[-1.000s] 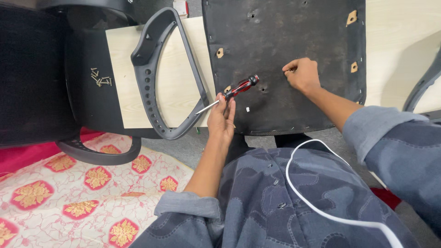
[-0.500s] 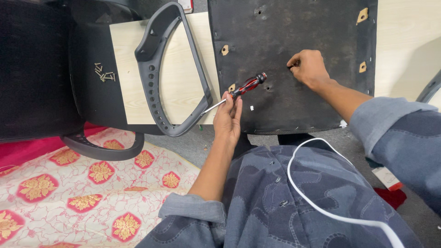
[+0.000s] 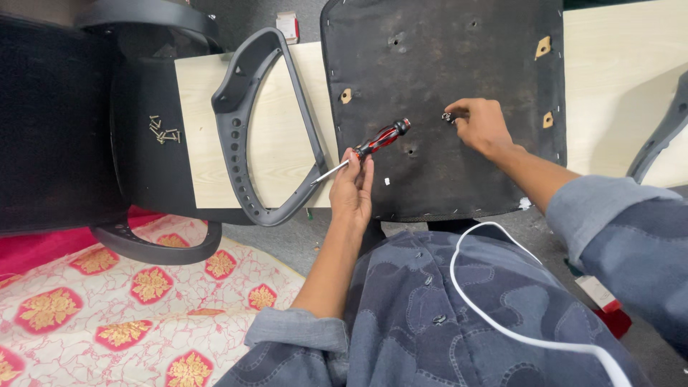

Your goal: The person uses a screwdriver to attach a black plastic frame to a chair seat base. They pick up screws, align the frame, and tighten multiple screws to secure the frame to the seat.

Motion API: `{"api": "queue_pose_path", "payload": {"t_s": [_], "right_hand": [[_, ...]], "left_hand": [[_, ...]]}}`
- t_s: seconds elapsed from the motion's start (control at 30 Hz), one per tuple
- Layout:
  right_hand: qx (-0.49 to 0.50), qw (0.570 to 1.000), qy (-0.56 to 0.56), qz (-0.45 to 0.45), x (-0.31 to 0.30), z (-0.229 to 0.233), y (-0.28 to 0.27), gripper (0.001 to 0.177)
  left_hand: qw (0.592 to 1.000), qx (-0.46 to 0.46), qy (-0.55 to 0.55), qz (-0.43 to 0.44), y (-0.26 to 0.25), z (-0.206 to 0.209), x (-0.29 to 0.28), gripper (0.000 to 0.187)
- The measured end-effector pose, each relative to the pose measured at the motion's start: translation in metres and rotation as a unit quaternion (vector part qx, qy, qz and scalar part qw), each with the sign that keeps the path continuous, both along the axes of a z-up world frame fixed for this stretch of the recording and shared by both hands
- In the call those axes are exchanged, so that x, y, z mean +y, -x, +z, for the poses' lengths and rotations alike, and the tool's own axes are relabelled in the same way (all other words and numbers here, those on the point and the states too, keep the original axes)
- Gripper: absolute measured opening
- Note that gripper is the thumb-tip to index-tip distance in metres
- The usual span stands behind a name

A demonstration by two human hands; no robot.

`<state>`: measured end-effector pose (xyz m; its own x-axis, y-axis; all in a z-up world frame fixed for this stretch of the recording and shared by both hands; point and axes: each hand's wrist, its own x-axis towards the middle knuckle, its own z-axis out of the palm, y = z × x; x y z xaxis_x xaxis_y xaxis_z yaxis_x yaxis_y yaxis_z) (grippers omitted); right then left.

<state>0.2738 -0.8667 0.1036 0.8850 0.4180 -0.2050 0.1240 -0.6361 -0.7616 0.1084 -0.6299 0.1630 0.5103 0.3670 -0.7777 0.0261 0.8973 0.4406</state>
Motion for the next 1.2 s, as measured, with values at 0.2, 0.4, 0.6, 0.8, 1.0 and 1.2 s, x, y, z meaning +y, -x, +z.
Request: {"api": "queue_pose_path", "payload": {"t_s": [0.2, 0.4, 0.6, 0.8, 1.0, 1.2], "right_hand": [[0.191, 0.934, -0.24, -0.181, -0.006, 0.009, 0.017, 0.026], [0.395, 0.842, -0.305, -0.204, 0.008, 0.045, 0.034, 0.046], [0.458, 0.797, -0.391, -0.039, 0.014, 0.076, 0.041, 0.052], [0.41, 0.868, -0.266, 0.086, -0.004, 0.087, 0.03, 0.048], [0.291, 0.92, -0.023, 0.261, 0.002, 0.084, 0.037, 0.056], [0.325, 0.932, 0.031, 0.155, 0.039, 0.076, 0.068, 0.047]], "left_hand": [[1.0, 0.012, -0.015, -0.023, -0.009, -0.003, -0.003, 0.037], [0.996, 0.03, -0.063, -0.06, -0.007, -0.006, -0.02, 0.036], [0.997, 0.011, -0.059, -0.049, -0.002, 0.004, -0.054, 0.036], [0.991, 0.044, -0.093, -0.084, 0.008, 0.025, -0.073, 0.035], [0.979, 0.041, -0.114, -0.166, 0.011, 0.025, -0.081, 0.032], [0.978, -0.016, -0.104, -0.182, 0.008, 0.018, -0.046, 0.043]]}}
